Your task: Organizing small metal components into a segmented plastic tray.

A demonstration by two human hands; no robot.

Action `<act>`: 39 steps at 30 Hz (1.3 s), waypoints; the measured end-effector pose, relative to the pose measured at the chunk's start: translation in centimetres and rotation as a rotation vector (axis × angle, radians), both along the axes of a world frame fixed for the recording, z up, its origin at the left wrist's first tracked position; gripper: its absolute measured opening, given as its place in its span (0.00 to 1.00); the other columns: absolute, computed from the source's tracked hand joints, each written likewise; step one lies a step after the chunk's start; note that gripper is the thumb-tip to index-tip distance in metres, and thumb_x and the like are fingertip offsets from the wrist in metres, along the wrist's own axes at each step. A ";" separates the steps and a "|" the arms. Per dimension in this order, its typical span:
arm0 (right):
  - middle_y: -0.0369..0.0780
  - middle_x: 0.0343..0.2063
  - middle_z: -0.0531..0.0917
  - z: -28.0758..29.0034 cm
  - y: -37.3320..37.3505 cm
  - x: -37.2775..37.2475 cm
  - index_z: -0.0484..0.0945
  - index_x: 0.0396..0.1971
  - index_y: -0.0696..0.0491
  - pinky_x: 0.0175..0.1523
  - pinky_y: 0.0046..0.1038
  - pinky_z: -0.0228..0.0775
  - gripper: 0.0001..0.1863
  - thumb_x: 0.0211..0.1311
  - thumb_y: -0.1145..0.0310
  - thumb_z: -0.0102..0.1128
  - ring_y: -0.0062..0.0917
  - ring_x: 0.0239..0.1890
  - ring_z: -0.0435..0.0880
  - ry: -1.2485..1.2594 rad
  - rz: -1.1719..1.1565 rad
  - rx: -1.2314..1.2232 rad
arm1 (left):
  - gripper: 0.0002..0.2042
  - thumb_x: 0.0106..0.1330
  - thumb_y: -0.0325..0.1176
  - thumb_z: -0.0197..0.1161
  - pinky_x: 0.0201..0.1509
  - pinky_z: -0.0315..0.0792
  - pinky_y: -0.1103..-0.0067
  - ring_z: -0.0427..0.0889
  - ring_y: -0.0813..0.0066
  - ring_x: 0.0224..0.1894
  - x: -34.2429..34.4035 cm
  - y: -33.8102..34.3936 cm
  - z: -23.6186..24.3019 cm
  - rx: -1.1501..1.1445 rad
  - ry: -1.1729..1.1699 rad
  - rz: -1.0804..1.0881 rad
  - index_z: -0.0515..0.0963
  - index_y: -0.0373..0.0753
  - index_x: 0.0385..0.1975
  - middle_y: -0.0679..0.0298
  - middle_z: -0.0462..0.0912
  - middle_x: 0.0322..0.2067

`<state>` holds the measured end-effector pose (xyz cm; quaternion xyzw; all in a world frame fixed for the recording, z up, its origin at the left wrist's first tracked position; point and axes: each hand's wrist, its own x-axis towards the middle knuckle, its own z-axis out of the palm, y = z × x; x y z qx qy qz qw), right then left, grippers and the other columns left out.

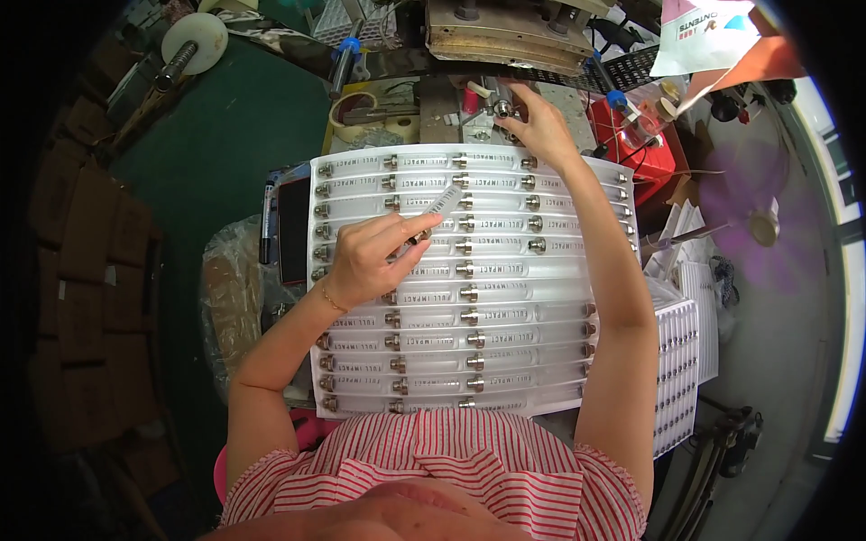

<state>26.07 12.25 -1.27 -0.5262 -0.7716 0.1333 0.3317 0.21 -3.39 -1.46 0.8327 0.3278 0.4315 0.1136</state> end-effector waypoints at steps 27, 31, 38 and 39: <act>0.45 0.38 0.81 -0.8 0.3 0.0 0.64 0.58 0.47 0.45 0.32 0.70 0.34 0.49 0.60 0.65 0.35 0.39 0.80 -0.009 -0.040 -0.066 | 0.17 0.50 0.22 0.64 0.19 0.66 0.84 0.71 0.79 0.16 -1.0 0.6 0.1 -0.084 -0.053 -0.027 0.79 0.40 0.42 0.64 0.78 0.22; 0.44 0.42 0.79 1.1 -3.8 4.2 0.61 0.61 0.44 0.47 0.31 0.71 0.36 0.50 0.61 0.65 0.33 0.42 0.79 -0.141 -0.019 -0.034 | 0.14 0.55 0.26 0.63 0.23 0.66 0.85 0.72 0.81 0.20 -0.4 0.4 1.6 -0.253 -0.065 -0.061 0.79 0.39 0.43 0.62 0.80 0.25; 0.43 0.38 0.81 6.1 -16.2 11.6 0.77 0.43 0.53 0.41 0.30 0.73 0.15 0.53 0.71 0.61 0.32 0.37 0.82 -0.348 -0.058 -0.097 | 0.13 0.59 0.28 0.61 0.31 0.71 0.86 0.79 0.83 0.27 5.3 -0.1 2.1 -0.399 -0.101 -0.059 0.77 0.38 0.44 0.63 0.82 0.30; 0.43 0.37 0.81 6.2 -18.2 12.0 0.78 0.40 0.55 0.40 0.30 0.74 0.13 0.52 0.73 0.61 0.31 0.36 0.82 -0.314 -0.037 -0.126 | 0.13 0.59 0.28 0.61 0.32 0.72 0.86 0.80 0.82 0.28 6.7 -0.4 2.1 -0.379 -0.096 -0.118 0.76 0.38 0.44 0.62 0.83 0.31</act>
